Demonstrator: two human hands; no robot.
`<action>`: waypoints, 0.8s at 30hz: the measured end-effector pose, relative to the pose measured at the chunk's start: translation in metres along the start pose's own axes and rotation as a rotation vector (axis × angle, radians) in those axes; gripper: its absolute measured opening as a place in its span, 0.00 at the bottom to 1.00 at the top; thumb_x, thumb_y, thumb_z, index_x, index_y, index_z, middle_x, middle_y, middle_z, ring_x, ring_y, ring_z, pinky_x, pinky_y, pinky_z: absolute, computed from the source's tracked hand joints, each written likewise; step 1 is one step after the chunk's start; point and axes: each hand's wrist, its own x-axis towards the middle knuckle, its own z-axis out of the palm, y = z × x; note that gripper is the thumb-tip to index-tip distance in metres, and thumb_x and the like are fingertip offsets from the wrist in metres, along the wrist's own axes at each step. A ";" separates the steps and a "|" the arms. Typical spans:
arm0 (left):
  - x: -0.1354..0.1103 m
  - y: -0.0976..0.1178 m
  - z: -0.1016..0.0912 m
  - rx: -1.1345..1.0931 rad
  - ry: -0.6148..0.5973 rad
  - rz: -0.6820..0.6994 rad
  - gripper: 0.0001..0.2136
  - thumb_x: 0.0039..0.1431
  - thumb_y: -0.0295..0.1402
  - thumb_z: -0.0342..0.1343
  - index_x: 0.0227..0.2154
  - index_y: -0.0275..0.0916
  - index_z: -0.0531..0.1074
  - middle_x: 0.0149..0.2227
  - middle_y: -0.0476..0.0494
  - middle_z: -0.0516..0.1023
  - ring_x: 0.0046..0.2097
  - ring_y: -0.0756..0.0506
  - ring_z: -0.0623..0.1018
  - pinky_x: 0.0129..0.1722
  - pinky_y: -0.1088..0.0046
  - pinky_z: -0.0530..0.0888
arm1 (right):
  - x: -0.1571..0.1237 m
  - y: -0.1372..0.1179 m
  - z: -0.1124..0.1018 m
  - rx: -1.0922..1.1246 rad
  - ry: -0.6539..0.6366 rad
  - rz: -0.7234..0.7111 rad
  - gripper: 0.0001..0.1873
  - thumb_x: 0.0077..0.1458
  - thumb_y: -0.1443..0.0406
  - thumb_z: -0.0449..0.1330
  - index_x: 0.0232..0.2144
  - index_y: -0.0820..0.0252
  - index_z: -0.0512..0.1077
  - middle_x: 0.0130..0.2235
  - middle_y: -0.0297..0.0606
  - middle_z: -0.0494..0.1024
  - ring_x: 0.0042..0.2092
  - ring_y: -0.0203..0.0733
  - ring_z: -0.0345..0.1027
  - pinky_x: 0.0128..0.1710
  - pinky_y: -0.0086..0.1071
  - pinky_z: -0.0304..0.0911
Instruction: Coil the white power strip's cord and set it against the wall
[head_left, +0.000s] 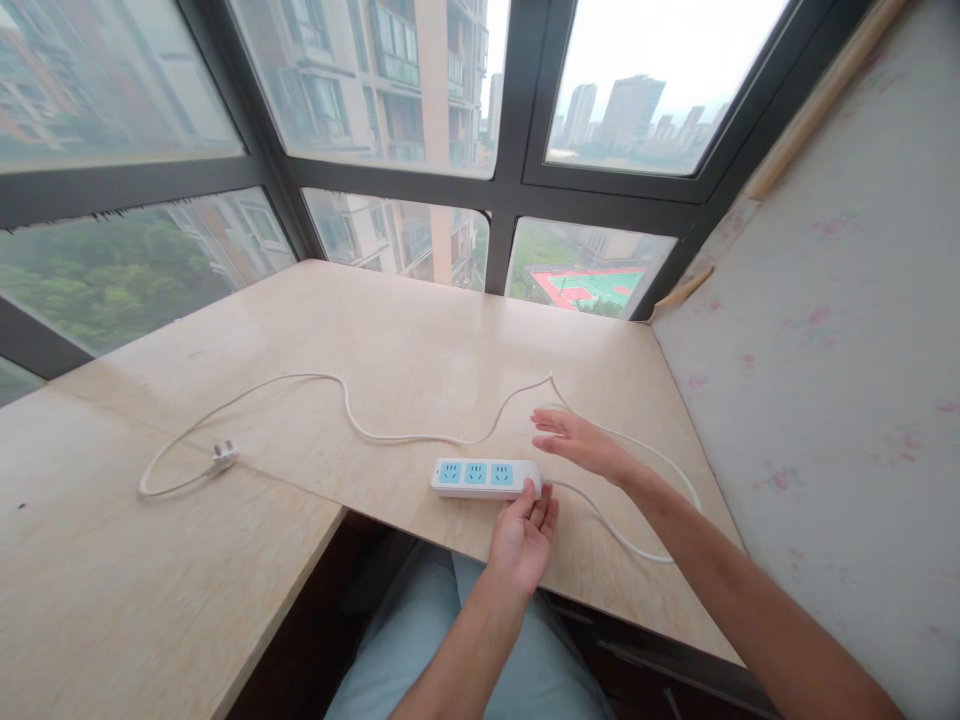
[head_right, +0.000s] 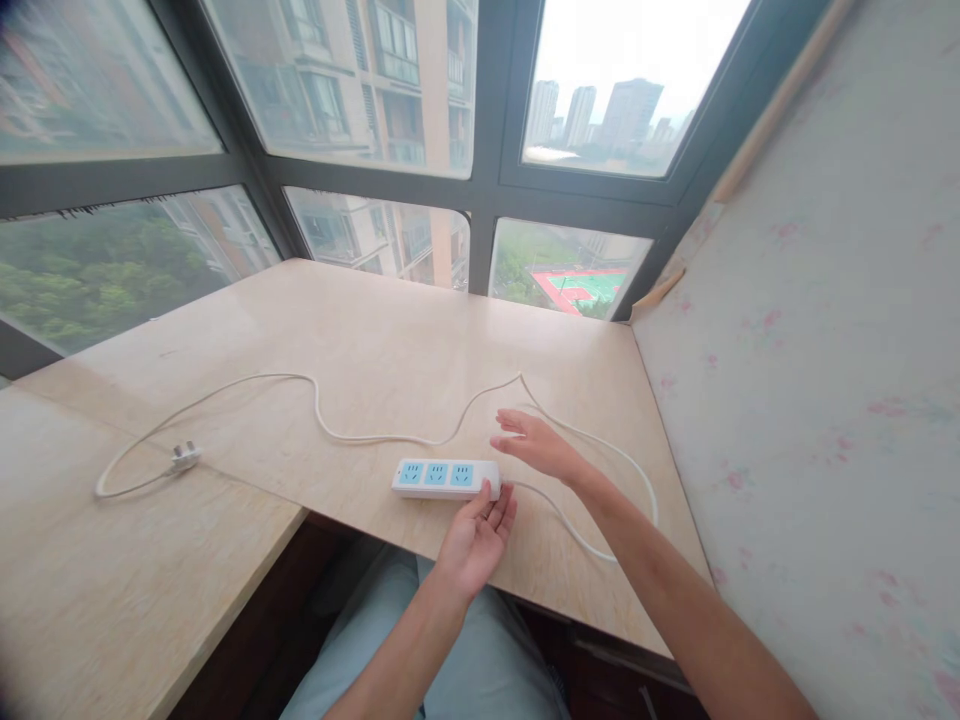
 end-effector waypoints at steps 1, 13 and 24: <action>0.003 -0.003 0.002 0.017 -0.006 -0.008 0.02 0.59 0.22 0.59 0.34 0.32 0.74 0.34 0.40 0.79 0.36 0.48 0.81 0.36 0.74 0.79 | -0.007 0.005 -0.001 -0.102 -0.013 -0.053 0.29 0.46 0.61 0.69 0.52 0.59 0.72 0.58 0.50 0.70 0.59 0.55 0.65 0.60 0.53 0.59; 0.010 0.008 0.000 0.354 -0.119 -0.155 0.12 0.59 0.40 0.60 0.33 0.33 0.71 0.32 0.39 0.77 0.36 0.45 0.79 0.41 0.70 0.76 | -0.051 0.035 0.014 -0.538 0.050 -0.386 0.17 0.54 0.71 0.56 0.45 0.55 0.76 0.49 0.41 0.78 0.53 0.47 0.70 0.55 0.44 0.65; -0.048 0.036 -0.013 0.810 -0.222 -0.018 0.16 0.61 0.42 0.56 0.35 0.31 0.75 0.33 0.37 0.80 0.32 0.45 0.79 0.33 0.72 0.74 | -0.071 0.049 0.055 -0.332 0.400 -0.400 0.12 0.60 0.67 0.54 0.44 0.55 0.75 0.47 0.41 0.78 0.51 0.44 0.71 0.53 0.42 0.66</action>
